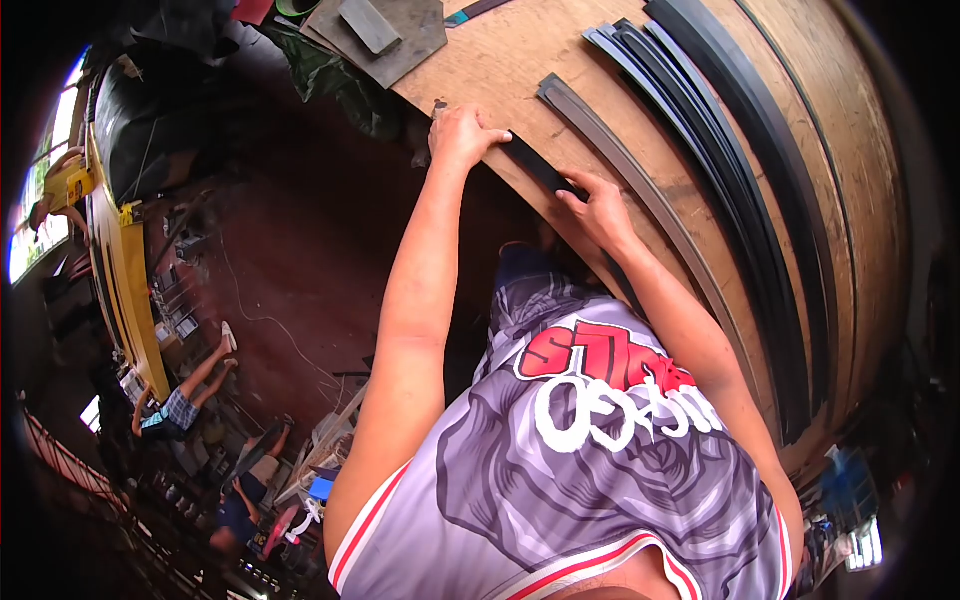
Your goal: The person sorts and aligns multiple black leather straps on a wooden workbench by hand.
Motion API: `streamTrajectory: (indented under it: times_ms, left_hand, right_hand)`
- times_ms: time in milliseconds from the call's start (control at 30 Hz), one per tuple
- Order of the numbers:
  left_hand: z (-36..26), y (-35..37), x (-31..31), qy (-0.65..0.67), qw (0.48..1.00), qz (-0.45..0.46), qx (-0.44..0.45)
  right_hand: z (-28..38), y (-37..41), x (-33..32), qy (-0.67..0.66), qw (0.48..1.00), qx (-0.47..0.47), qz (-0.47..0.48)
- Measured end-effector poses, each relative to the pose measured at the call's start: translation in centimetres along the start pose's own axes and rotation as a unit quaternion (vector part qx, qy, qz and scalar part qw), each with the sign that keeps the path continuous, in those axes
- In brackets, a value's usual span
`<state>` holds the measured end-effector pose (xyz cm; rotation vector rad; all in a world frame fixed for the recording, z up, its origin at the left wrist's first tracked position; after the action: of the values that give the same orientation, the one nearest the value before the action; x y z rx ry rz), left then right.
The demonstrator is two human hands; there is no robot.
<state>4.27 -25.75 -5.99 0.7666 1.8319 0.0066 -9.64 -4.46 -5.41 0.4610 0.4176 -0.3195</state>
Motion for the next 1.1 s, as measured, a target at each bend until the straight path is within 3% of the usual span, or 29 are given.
streamTrajectory:
  times_ms: [900, 1100]
  left_hand:
    - [0.38, 0.23, -0.5, 0.002, 0.999, -0.031, 0.037]
    - [-0.04, 0.35, -0.91, 0.008, 1.0, -0.004, 0.009]
  right_hand:
    - [0.8, -0.18, 0.41, 0.042, 0.999, -0.022, -0.015]
    - [0.77, -0.21, 0.47, 0.031, 0.999, -0.025, -0.02]
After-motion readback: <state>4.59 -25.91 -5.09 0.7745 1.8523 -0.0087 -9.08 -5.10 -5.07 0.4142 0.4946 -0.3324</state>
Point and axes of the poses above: each hand's wrist, its own y-axis away from the middle knuckle, its own x-axis out of the palm, z = x × y, the point moved 6 cm from there along -y, towards the middle knuckle, and after that the axes turned 4 degrees about x, right-handed, at the moved point
